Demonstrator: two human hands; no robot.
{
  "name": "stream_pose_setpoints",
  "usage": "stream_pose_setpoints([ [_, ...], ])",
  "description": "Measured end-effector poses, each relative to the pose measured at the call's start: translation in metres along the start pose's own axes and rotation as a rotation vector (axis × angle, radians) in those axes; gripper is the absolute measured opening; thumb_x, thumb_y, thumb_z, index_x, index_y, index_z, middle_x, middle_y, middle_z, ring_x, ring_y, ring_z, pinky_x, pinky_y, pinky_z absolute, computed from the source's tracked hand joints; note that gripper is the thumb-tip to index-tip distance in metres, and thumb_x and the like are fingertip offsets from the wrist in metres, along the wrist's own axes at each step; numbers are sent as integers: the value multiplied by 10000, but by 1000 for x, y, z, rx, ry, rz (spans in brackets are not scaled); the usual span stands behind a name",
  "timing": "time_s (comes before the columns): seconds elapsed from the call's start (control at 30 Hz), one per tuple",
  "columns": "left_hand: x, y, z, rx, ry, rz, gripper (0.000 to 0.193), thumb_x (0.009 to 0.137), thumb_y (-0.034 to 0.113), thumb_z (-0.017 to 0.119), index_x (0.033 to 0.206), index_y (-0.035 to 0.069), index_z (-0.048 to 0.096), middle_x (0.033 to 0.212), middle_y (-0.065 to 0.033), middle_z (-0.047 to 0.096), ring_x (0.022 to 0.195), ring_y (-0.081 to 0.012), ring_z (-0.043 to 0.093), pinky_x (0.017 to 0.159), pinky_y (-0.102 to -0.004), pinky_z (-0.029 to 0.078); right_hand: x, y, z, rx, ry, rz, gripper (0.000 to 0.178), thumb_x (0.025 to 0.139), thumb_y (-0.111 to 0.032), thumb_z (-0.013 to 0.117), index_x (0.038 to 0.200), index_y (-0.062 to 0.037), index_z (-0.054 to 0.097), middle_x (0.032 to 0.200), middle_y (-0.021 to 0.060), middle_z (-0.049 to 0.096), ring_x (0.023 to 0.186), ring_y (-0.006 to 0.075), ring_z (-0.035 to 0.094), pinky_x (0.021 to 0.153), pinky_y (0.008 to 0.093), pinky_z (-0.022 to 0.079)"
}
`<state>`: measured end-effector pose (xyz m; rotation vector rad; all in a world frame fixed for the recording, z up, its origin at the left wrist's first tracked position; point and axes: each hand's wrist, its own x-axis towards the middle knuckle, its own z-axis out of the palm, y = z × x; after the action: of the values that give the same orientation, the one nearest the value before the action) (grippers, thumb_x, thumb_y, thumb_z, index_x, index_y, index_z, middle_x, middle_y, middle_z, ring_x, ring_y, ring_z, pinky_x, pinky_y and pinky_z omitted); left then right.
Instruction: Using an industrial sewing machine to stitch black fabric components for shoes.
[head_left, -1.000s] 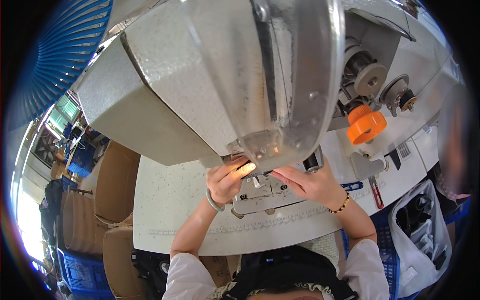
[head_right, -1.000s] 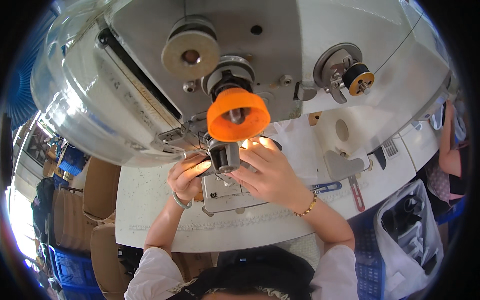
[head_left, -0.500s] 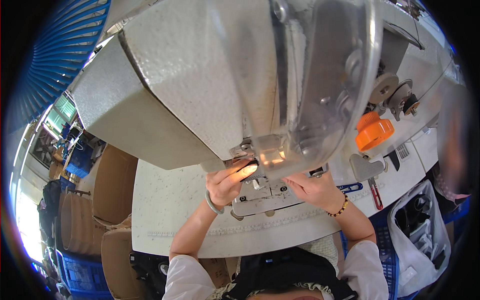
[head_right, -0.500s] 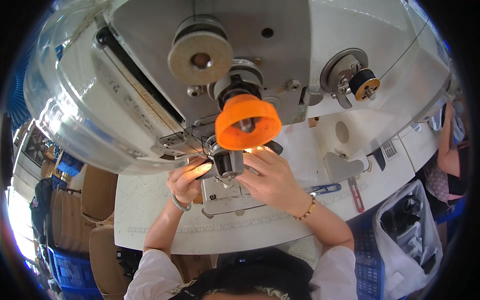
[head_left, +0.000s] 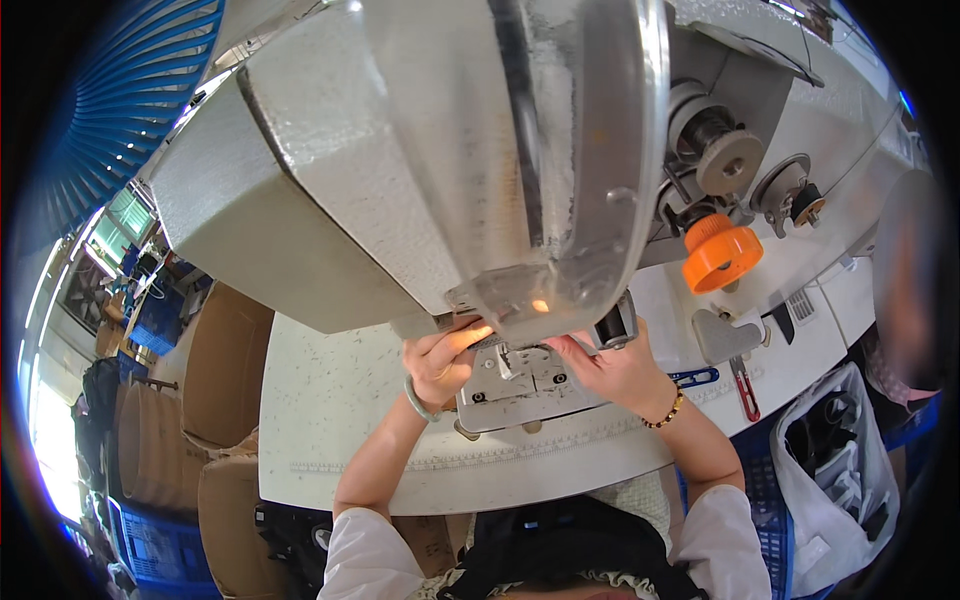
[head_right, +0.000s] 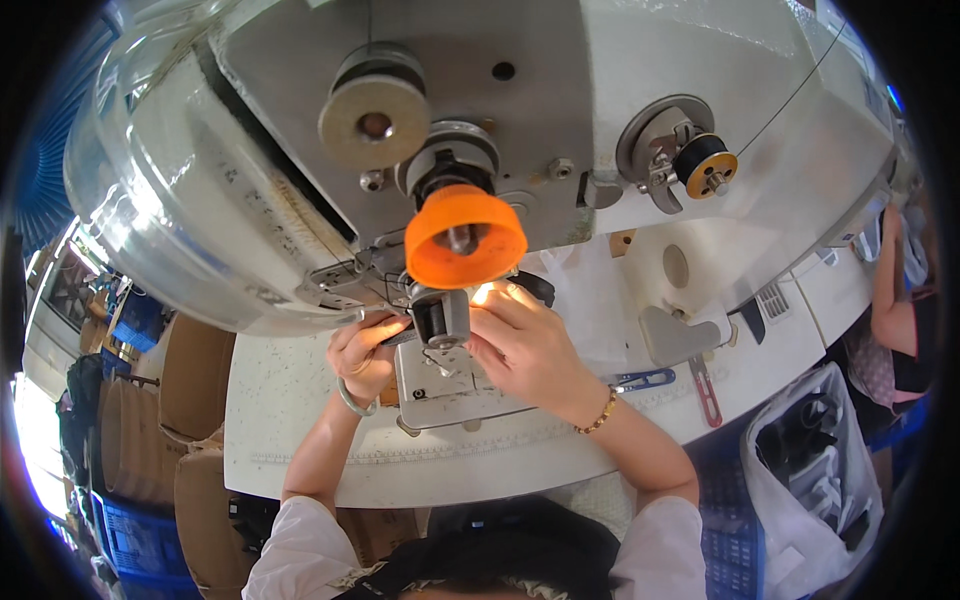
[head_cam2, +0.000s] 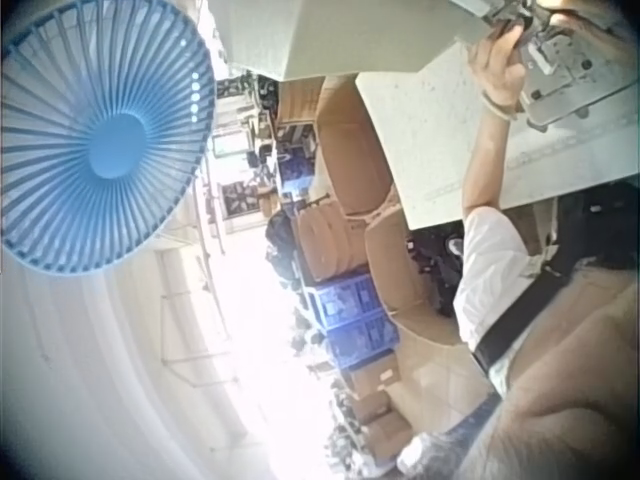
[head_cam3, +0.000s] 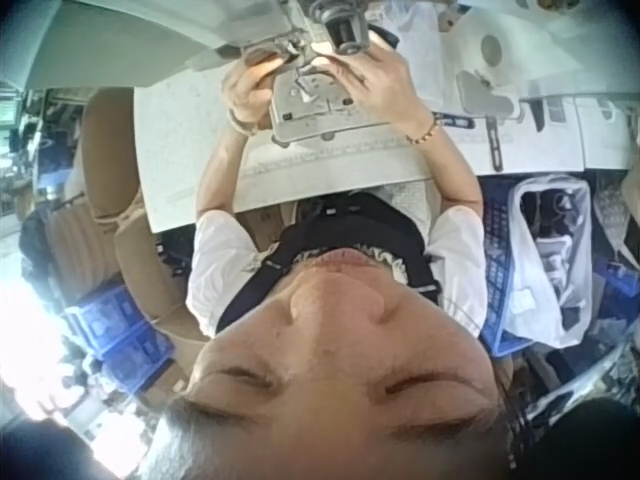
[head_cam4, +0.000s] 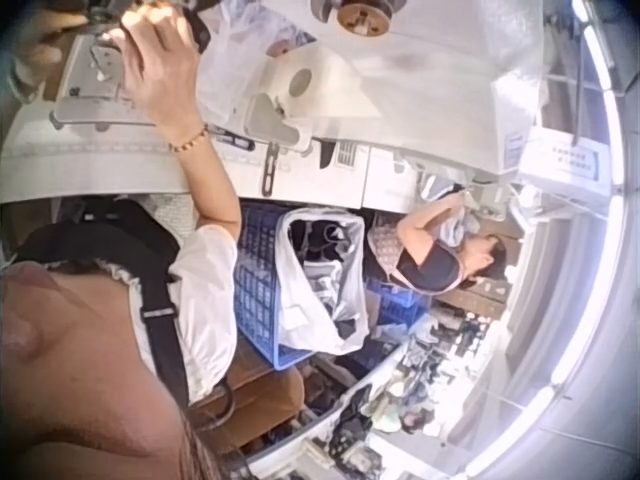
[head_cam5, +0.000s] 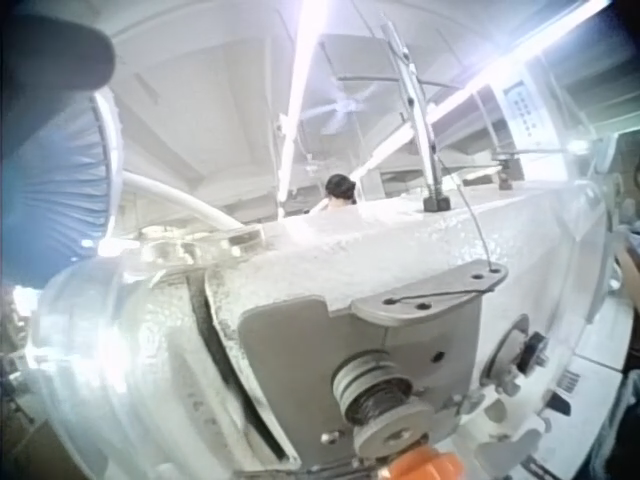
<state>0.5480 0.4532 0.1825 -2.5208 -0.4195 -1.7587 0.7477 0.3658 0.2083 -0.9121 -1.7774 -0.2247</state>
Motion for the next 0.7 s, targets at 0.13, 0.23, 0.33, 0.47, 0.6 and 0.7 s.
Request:
stream_pose_setpoints([
  [0.13, 1, 4, 2, 73, 31, -13, 277, 576, -104, 657, 799, 61, 669, 796, -99, 671, 664, -193, 641, 580, -245, 489, -1, 1, 1, 141, -19, 162, 167, 673, 3, 655, 798, -30, 549, 741, 78, 493, 673, 249, 509, 574, 333, 429],
  [0.23, 0, 6, 1, 88, 35, -67, 256, 573, -88, 657, 783, 58, 667, 781, -94, 670, 653, -197, 637, 588, -250, 487, 0, 3, 1, 228, 31, 192, 115, 726, 7, 634, 793, -29, 547, 680, 73, 473, 607, 231, 490, 532, 317, 412],
  [0.33, 1, 7, 2, 74, 26, -114, 234, 566, -77, 642, 758, 55, 660, 766, -91, 666, 643, -202, 632, 589, -257, 484, 1, 4, 1, 202, 34, 162, 118, 726, 6, 634, 794, -29, 544, 686, 77, 478, 612, 233, 493, 530, 321, 411],
  [0.47, 3, 5, 2, 65, 43, -161, 217, 557, -70, 613, 729, 59, 649, 731, -80, 656, 601, -199, 611, 562, -261, 468, 2, 3, 2, 211, 30, 198, 118, 729, 4, 633, 790, -27, 536, 688, 81, 478, 610, 237, 494, 525, 327, 410],
  [0.6, 4, 2, 3, 118, 18, -175, 211, 555, -59, 620, 717, 73, 647, 688, -61, 644, 544, -186, 576, 527, -260, 441, 2, 5, 3, 119, 31, 119, 116, 728, 5, 626, 784, -21, 528, 704, 91, 478, 643, 254, 495, 550, 340, 416],
  [0.7, 5, 0, 4, 126, 47, -136, 199, 557, -48, 626, 699, 91, 644, 621, -36, 614, 494, -172, 536, 494, -262, 410, 2, 6, 3, 77, 3, 84, 122, 712, 5, 625, 783, -18, 528, 729, 103, 479, 698, 277, 493, 594, 358, 420],
])
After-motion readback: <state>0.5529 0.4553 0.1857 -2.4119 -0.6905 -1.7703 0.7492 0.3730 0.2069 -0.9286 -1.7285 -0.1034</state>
